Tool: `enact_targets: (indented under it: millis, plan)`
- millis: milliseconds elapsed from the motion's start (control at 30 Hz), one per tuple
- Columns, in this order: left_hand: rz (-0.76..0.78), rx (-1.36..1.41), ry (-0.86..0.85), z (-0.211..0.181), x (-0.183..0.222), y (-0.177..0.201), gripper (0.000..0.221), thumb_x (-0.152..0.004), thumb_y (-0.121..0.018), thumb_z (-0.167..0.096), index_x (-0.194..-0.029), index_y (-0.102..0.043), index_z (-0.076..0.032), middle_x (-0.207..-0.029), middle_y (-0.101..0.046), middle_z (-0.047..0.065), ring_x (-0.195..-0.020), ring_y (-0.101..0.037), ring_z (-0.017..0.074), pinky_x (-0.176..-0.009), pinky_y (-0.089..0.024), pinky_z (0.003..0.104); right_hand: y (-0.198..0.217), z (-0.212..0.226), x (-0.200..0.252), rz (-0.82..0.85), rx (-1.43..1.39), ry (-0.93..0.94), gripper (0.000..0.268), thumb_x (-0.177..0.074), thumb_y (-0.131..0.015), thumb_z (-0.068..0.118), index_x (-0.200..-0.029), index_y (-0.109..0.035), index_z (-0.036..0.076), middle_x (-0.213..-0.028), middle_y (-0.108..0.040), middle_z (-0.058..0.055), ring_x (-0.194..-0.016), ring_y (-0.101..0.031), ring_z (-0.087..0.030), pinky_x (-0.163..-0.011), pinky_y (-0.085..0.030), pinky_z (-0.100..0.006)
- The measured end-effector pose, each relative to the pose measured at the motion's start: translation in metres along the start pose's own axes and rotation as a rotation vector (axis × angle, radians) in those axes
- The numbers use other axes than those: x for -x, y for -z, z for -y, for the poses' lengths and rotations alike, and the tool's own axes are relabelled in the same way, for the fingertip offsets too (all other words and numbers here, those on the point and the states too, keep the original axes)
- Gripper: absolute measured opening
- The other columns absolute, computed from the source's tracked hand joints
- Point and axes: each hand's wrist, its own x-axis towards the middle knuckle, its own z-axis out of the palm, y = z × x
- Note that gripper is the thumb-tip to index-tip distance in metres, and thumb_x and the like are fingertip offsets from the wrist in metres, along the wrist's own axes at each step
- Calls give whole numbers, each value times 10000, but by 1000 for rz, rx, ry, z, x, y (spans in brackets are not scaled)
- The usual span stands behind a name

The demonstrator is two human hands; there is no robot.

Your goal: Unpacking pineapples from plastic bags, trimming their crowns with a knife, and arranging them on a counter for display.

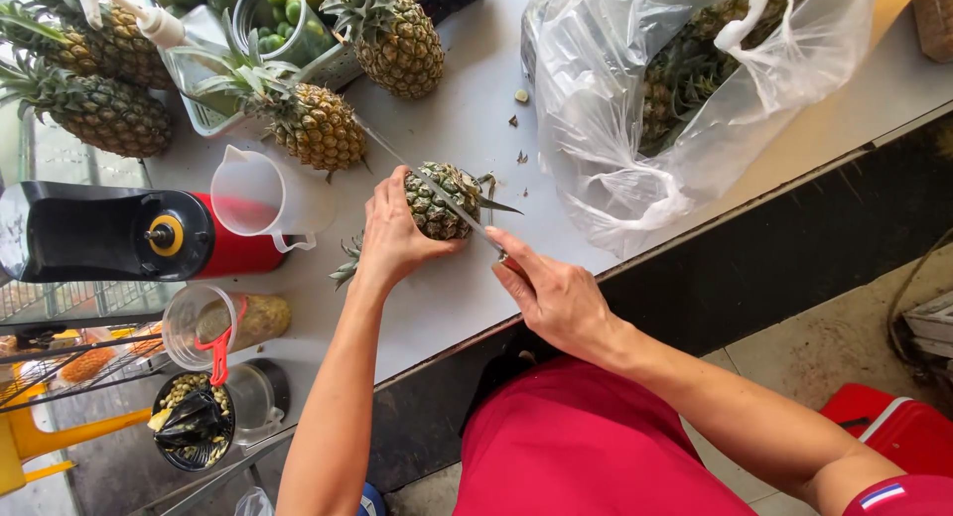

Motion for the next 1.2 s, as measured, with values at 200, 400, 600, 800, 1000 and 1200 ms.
enact_targets:
  millis: [200, 400, 600, 800, 1000, 1200]
  plan:
    - [20, 17, 55, -14, 3, 5, 1300, -463, -1006, -409, -1545, -368, -74, -1443, -485, 188, -1343, -443, 415, -1118, -411, 501, -3, -16, -5, 109, 166, -290, 449, -1037, -524, 346, -1465, -484, 214, -779, -711, -207, -699, -684, -457, -622, -531, -552]
    - [-48, 13, 23, -19, 2, 3, 1291, -444, -1025, -450, -1497, -393, -54, -1433, -477, 198, -1329, -447, 421, -1086, -417, 507, -12, -30, 5, 150, 172, -272, 444, -1053, -477, 373, -1459, -469, 194, -781, -703, -230, -708, -662, -490, -628, -517, -593]
    - [-34, 5, 57, -17, 0, 1, 1194, -477, -1003, -402, -1493, -446, -113, -1390, -519, 166, -1295, -484, 391, -1072, -460, 485, -2, -18, 9, 321, 182, -484, 479, -1044, -418, 380, -1506, -413, 254, -678, -677, -240, -656, -659, -495, -628, -514, -609]
    - [-64, -16, 46, -14, 0, -1, 1194, -467, -1019, -389, -1464, -433, -91, -1376, -510, 165, -1281, -479, 397, -1051, -460, 495, -24, -36, -12, 210, 190, -382, 445, -1054, -459, 373, -1473, -461, 221, -692, -679, -234, -671, -640, -512, -626, -499, -627]
    - [-43, 21, 51, -16, -4, 5, 1167, -456, -1012, -329, -1463, -457, -127, -1399, -517, 135, -1297, -479, 382, -1060, -460, 486, 3, -16, 8, 342, 162, -533, 507, -1009, -449, 357, -1506, -412, 262, -623, -666, -238, -641, -661, -492, -649, -525, -600]
    - [-83, 40, 44, -13, 2, -1, 1149, -474, -1011, -348, -1454, -459, -108, -1397, -513, 162, -1289, -477, 393, -1052, -457, 493, -26, -36, -27, 217, 133, -393, 440, -1061, -458, 350, -1481, -455, 218, -664, -658, -222, -650, -636, -498, -630, -498, -615]
